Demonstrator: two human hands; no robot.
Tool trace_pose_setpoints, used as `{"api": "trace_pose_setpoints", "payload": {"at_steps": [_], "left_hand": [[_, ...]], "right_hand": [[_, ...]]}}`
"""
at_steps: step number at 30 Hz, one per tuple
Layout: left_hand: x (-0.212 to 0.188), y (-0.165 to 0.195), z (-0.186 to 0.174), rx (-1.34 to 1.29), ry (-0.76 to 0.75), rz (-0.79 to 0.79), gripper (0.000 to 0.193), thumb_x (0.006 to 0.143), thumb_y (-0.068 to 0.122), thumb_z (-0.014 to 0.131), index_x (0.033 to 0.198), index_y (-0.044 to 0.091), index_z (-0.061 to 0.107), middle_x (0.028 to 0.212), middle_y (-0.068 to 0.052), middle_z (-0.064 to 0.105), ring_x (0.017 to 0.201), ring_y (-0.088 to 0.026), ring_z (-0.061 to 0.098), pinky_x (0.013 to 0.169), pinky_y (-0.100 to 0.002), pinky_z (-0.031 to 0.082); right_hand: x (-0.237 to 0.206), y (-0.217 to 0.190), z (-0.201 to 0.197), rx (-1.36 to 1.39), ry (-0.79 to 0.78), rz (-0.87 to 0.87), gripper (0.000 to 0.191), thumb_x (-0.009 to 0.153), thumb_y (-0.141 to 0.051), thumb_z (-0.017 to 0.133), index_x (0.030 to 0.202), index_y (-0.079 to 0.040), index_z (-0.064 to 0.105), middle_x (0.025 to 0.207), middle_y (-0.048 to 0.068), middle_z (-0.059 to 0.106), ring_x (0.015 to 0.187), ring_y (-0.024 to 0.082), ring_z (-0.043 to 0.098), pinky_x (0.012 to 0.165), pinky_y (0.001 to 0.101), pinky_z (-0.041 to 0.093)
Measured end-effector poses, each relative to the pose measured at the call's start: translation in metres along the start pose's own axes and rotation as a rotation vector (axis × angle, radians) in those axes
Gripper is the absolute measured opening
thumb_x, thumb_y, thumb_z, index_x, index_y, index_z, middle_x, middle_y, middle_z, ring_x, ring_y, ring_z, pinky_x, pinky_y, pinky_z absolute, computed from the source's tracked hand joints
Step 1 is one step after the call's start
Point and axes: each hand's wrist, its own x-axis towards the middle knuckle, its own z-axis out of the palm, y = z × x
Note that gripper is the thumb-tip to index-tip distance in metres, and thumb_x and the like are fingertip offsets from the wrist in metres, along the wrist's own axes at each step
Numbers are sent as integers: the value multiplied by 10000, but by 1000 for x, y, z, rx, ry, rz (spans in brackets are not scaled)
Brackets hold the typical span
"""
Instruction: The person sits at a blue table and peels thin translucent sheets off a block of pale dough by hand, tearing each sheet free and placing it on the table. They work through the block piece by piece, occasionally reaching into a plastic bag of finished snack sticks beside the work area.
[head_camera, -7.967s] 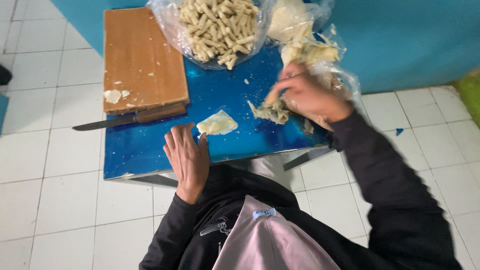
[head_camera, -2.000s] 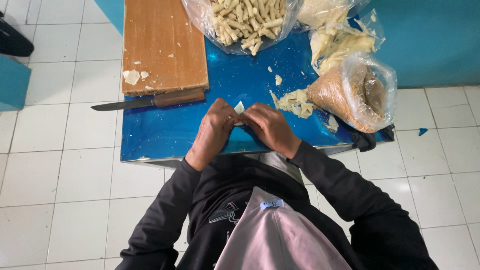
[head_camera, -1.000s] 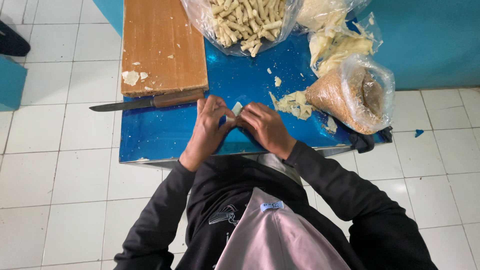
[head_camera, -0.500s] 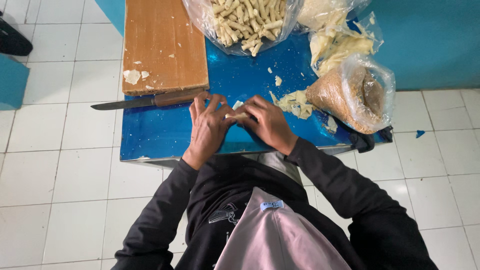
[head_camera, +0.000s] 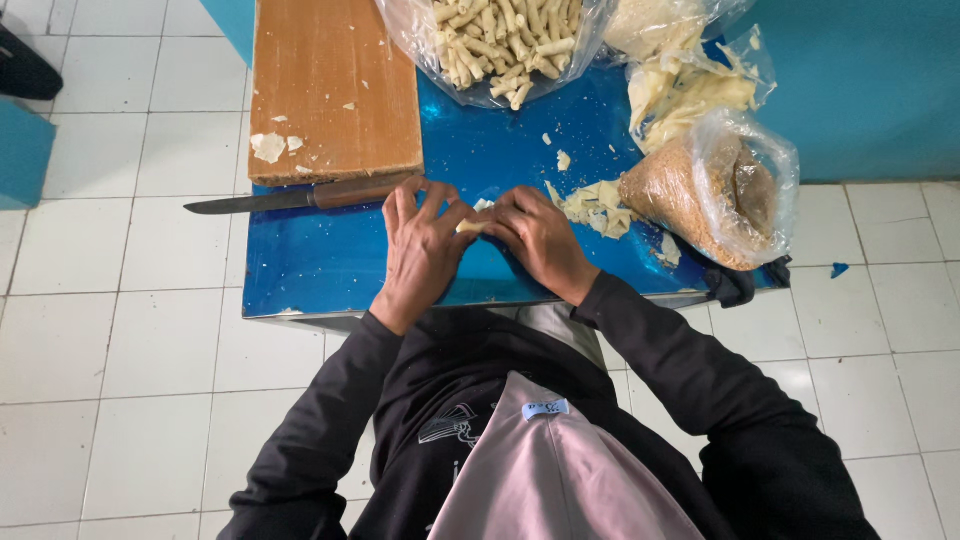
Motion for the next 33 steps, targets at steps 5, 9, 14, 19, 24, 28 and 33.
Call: {"api": "trace_pose_setpoints", "payload": {"at_steps": [5, 9, 14, 19, 24, 28, 33], "left_hand": [[0, -1, 3, 22, -15, -20, 199, 853, 200, 793, 1027, 135, 721, 1178, -63, 601, 1261, -355, 470, 1048, -526, 344], [0, -1, 3, 4, 19, -12, 207, 856, 197, 782, 1040, 130, 715, 1203, -68, 597, 1283, -366, 458, 1064, -524, 342], [2, 3, 2, 6, -6, 17, 223, 867, 178, 758, 1080, 123, 719, 1139, -51, 617, 1255, -330, 488, 1056, -524, 333], [2, 5, 3, 18, -27, 36, 138, 895, 163, 745, 1028, 138, 717, 1053, -41, 624, 1192, -303, 520, 1053, -537, 326], [-1, 7, 3, 7, -37, 15, 148, 873, 150, 743, 1011, 111, 703, 1061, -49, 620, 1190, -289, 528, 1059, -523, 324], [-3, 11, 2, 48, -32, 16, 199, 873, 164, 753, 1057, 109, 700, 1051, -49, 617, 1183, -283, 525, 1063, -524, 310], [-5, 15, 0, 27, 27, 55, 315, 852, 175, 747, 1147, 86, 680, 1104, -67, 620, 1212, -301, 509, 1070, -535, 289]], "right_hand": [[1, 0, -6, 55, -50, 82, 233, 900, -139, 745, 1070, -7, 655, 981, 101, 666, 915, 295, 644, 782, 409, 508], [3, 4, -6, -31, -32, -37, 138, 968, -120, 693, 1039, -7, 657, 1002, 117, 647, 965, 314, 617, 823, 417, 496], [3, 8, -5, -26, -44, -36, 137, 999, -155, 666, 1041, -24, 674, 990, 112, 622, 966, 313, 590, 848, 416, 482], [-1, 5, -12, -31, -92, 3, 181, 928, -180, 742, 1020, -37, 679, 942, 115, 616, 926, 320, 595, 811, 431, 477], [-11, -2, -15, 20, -76, 81, 294, 865, -105, 768, 1127, -17, 666, 929, 100, 624, 895, 294, 615, 800, 422, 497], [-12, -2, -12, -49, -28, -7, 177, 917, -86, 758, 1049, -18, 661, 978, 98, 642, 942, 293, 622, 817, 408, 504], [-5, 1, -11, -81, -14, -31, 123, 946, -89, 744, 1014, -1, 690, 983, 100, 629, 949, 294, 604, 825, 404, 504]]}}
